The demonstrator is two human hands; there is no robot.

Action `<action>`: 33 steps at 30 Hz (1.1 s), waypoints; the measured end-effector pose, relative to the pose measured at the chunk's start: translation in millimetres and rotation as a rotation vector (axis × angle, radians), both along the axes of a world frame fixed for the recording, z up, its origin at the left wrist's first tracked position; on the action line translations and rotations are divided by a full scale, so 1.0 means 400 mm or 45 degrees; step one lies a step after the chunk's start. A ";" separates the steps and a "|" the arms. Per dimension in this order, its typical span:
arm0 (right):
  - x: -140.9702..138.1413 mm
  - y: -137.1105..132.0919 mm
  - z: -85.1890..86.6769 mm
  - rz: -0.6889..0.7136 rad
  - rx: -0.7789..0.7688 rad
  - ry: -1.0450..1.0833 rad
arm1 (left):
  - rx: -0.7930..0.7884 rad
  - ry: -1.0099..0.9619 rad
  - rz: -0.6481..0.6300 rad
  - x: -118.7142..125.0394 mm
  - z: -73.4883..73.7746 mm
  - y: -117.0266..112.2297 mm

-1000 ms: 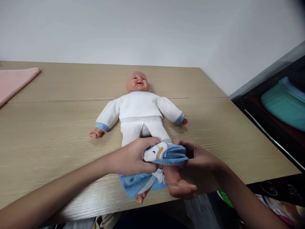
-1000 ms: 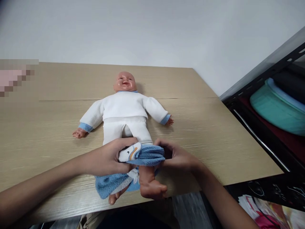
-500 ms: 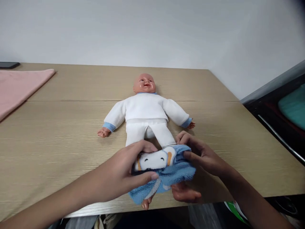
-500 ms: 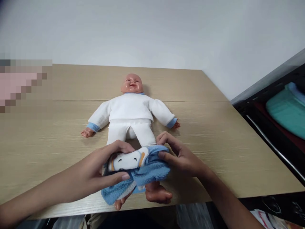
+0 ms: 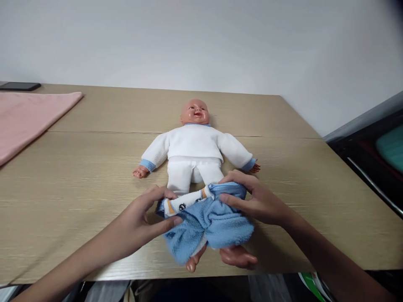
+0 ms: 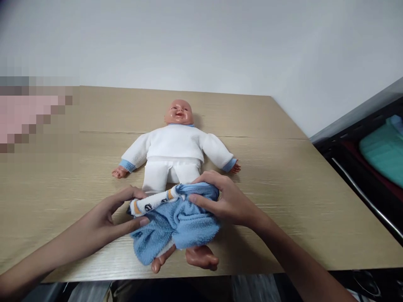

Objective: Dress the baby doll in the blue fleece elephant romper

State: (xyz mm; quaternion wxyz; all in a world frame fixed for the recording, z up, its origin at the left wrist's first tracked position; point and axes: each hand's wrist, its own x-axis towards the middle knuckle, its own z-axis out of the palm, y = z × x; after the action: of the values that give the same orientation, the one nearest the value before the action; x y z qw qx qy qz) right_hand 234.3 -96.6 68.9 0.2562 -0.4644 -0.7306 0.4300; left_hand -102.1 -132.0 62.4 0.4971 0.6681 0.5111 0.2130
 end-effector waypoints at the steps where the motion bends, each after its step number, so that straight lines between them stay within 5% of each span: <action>1: -0.006 0.004 0.002 0.014 0.034 0.047 | 0.022 0.009 -0.001 0.003 0.002 0.000; 10: -0.010 0.043 -0.055 -0.179 -0.278 0.436 | -0.100 -0.003 -0.090 0.003 0.004 -0.019; 17: -0.013 0.059 -0.058 -0.089 0.178 0.317 | 0.186 -0.109 0.103 -0.007 -0.023 0.004; 26: -0.049 0.107 -0.099 -0.313 0.163 0.253 | -0.005 -0.522 0.183 0.034 -0.060 0.113; 33: -0.054 0.116 -0.096 -0.252 0.114 0.280 | 0.020 -0.456 0.176 0.048 -0.083 0.133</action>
State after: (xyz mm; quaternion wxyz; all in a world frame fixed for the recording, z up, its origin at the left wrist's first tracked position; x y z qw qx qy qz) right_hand 212.6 -50.0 30.7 0.3961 -0.4723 -0.6674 0.4179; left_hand -83.0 -78.9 29.1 0.5592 0.5866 0.4575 0.3660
